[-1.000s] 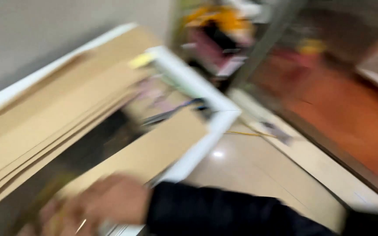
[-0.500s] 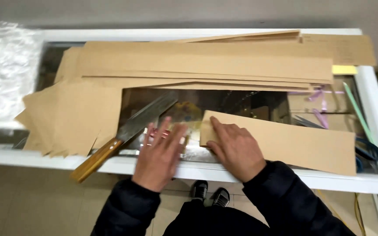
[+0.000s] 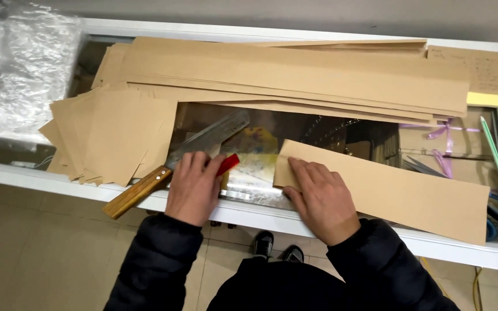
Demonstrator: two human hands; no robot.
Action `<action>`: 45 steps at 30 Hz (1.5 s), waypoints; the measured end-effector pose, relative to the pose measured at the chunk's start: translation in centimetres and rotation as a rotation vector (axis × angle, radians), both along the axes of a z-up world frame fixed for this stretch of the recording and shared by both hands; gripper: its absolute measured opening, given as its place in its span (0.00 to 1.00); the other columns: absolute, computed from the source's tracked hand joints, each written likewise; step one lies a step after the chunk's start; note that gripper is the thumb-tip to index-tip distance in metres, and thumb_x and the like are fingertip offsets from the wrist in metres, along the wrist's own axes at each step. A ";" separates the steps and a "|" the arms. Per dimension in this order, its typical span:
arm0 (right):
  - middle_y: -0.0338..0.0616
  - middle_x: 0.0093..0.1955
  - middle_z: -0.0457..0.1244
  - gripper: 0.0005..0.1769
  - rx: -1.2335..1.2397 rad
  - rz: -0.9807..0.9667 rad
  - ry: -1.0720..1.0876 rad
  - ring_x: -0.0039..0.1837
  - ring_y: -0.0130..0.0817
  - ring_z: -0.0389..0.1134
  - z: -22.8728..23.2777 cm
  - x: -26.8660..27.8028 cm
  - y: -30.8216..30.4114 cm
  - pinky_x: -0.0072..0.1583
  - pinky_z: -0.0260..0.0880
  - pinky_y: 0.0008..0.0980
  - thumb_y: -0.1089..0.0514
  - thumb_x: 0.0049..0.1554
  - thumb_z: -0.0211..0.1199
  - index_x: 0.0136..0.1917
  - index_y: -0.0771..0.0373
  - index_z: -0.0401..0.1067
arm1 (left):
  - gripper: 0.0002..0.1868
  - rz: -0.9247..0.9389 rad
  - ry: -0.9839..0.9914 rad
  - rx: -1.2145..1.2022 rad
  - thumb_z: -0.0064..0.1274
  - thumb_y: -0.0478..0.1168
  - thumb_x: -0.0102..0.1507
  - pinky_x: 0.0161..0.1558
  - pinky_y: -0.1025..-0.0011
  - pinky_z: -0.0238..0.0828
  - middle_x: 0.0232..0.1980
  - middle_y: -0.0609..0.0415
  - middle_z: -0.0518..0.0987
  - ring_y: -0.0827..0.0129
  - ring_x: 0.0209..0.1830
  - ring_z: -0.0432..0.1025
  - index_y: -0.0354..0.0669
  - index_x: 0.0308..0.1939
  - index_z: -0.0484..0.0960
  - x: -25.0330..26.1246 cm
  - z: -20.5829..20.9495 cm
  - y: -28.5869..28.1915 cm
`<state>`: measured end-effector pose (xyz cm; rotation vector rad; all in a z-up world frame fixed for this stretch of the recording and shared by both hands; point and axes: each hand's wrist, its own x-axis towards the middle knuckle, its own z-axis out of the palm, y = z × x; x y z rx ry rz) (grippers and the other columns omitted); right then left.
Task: Folding and cutting large brown paper sheets into smaller pieces for food packaging using a large knife.
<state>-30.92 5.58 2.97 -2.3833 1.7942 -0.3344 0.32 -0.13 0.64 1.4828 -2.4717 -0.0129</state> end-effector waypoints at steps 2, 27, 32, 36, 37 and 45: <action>0.49 0.71 0.71 0.34 0.001 -0.006 0.006 0.77 0.46 0.70 0.2 0.1 0.0 0.68 0.73 0.45 0.38 0.73 0.57 0.84 0.57 0.68 | 0.27 -0.011 0.108 0.031 0.66 0.39 0.65 0.51 0.53 0.74 0.50 0.53 0.77 0.48 0.51 0.75 0.50 0.69 0.85 -0.4 1.8 -0.1; 0.46 0.70 0.69 0.28 -0.045 -0.020 -0.103 0.76 0.45 0.68 0.4 1.0 0.2 0.66 0.69 0.46 0.36 0.72 0.61 0.72 0.56 0.79 | 0.02 -0.401 0.236 0.487 0.52 0.36 0.74 0.44 0.47 0.80 0.40 0.44 0.83 0.36 0.47 0.82 0.46 0.48 0.80 -10.8 6.5 -5.5; 0.48 0.69 0.71 0.26 -0.250 -0.011 -0.071 0.67 0.46 0.71 0.6 1.2 0.1 0.57 0.71 0.45 0.36 0.66 0.70 0.65 0.58 0.79 | 0.08 -0.478 0.317 0.403 0.50 0.25 0.73 0.39 0.55 0.76 0.42 0.46 0.86 0.52 0.35 0.79 0.42 0.49 0.73 -11.6 6.2 -8.1; 0.46 0.69 0.71 0.26 -0.260 -0.021 -0.048 0.66 0.46 0.71 0.4 1.3 0.1 0.57 0.71 0.45 0.36 0.66 0.71 0.65 0.57 0.79 | 0.07 -0.437 0.307 0.440 0.47 0.27 0.73 0.39 0.52 0.72 0.41 0.48 0.86 0.47 0.35 0.78 0.43 0.52 0.73 -12.5 6.3 -9.9; 0.46 0.69 0.71 0.25 -0.256 -0.021 -0.051 0.66 0.46 0.71 0.4 1.3 0.1 0.57 0.71 0.45 0.37 0.66 0.71 0.64 0.57 0.80 | 0.07 -0.413 0.302 0.468 0.47 0.29 0.73 0.40 0.51 0.72 0.43 0.48 0.87 0.46 0.36 0.79 0.44 0.53 0.73 -12.6 6.4 -10.3; 0.43 0.68 0.69 0.24 0.008 -0.022 -0.094 0.75 0.43 0.69 0.7 0.6 -0.4 0.64 0.71 0.42 0.43 0.77 0.49 0.69 0.55 0.81 | 0.09 -0.385 0.228 0.447 0.54 0.36 0.74 0.46 0.40 0.80 0.43 0.39 0.86 0.31 0.48 0.83 0.44 0.57 0.76 -12.3 7.2 -9.4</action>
